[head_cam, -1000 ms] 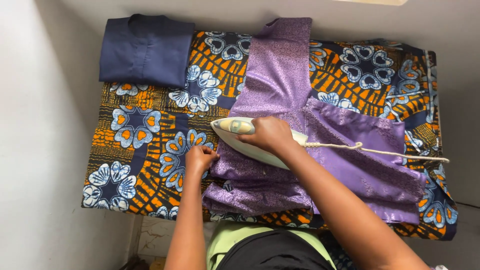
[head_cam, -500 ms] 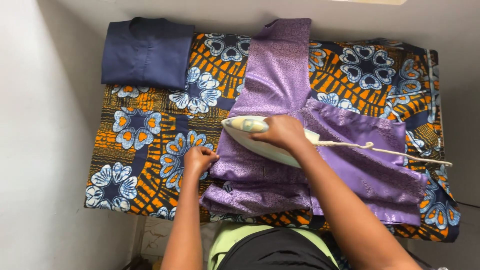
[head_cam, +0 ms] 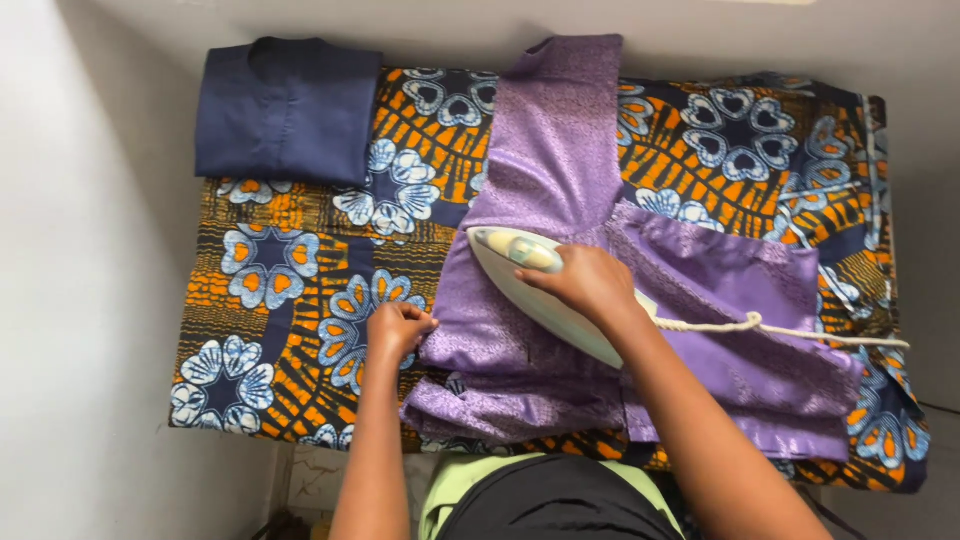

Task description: Ironing a purple patterned shirt on an ironing board.

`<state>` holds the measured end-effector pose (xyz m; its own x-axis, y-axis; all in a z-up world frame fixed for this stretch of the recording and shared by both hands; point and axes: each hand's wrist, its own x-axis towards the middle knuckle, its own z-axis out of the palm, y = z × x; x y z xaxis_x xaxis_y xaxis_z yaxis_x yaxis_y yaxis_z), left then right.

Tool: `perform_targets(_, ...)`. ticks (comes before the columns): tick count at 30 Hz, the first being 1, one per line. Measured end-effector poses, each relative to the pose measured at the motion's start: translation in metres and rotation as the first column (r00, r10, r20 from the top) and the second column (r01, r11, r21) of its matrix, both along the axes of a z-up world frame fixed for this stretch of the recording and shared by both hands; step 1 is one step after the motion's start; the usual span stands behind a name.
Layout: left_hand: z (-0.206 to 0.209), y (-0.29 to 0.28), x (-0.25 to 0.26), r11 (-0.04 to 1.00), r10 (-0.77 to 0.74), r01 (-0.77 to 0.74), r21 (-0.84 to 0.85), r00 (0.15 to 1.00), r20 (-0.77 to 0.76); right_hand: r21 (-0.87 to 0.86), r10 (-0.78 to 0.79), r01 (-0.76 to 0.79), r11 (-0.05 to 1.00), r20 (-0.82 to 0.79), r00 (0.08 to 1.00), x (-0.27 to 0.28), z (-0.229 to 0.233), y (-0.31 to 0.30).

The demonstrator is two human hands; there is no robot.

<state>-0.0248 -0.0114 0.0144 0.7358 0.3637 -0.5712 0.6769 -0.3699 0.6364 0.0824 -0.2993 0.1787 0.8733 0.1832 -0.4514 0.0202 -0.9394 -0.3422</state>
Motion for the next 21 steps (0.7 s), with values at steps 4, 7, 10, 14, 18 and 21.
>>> perform_targets(4,0.015,-0.008,0.000,0.998,-0.013,0.017,0.068,0.999,-0.053,0.026,-0.010,0.010,1.000,-0.012,1.000,0.004,0.004,-0.001)
perform_targets(7,0.015,-0.007,0.003,0.998,0.018,-0.016,0.058,0.999,-0.039,-0.034,0.010,-0.009,0.999,0.050,0.999,0.017,0.017,0.001)
perform_targets(10,0.017,-0.003,0.004,0.999,0.002,0.002,0.050,0.998,-0.062,0.052,-0.135,0.137,0.989,-0.027,0.990,0.029,0.038,-0.001)
perform_targets(14,0.050,-0.005,0.028,0.995,-0.095,0.097,0.005,0.982,-0.162,-0.009,-0.144,0.144,0.990,0.015,0.990,0.042,0.032,-0.010)
perform_targets(18,0.059,-0.013,0.074,0.978,-0.124,0.115,0.172,0.991,0.041,-0.087,-0.040,0.043,0.995,0.042,0.998,0.034,0.021,-0.008)
perform_targets(21,0.009,-0.008,0.125,0.978,-0.131,0.063,0.199,0.929,0.347,-0.042,-0.051,0.051,0.998,0.011,0.999,0.034,0.015,-0.002)
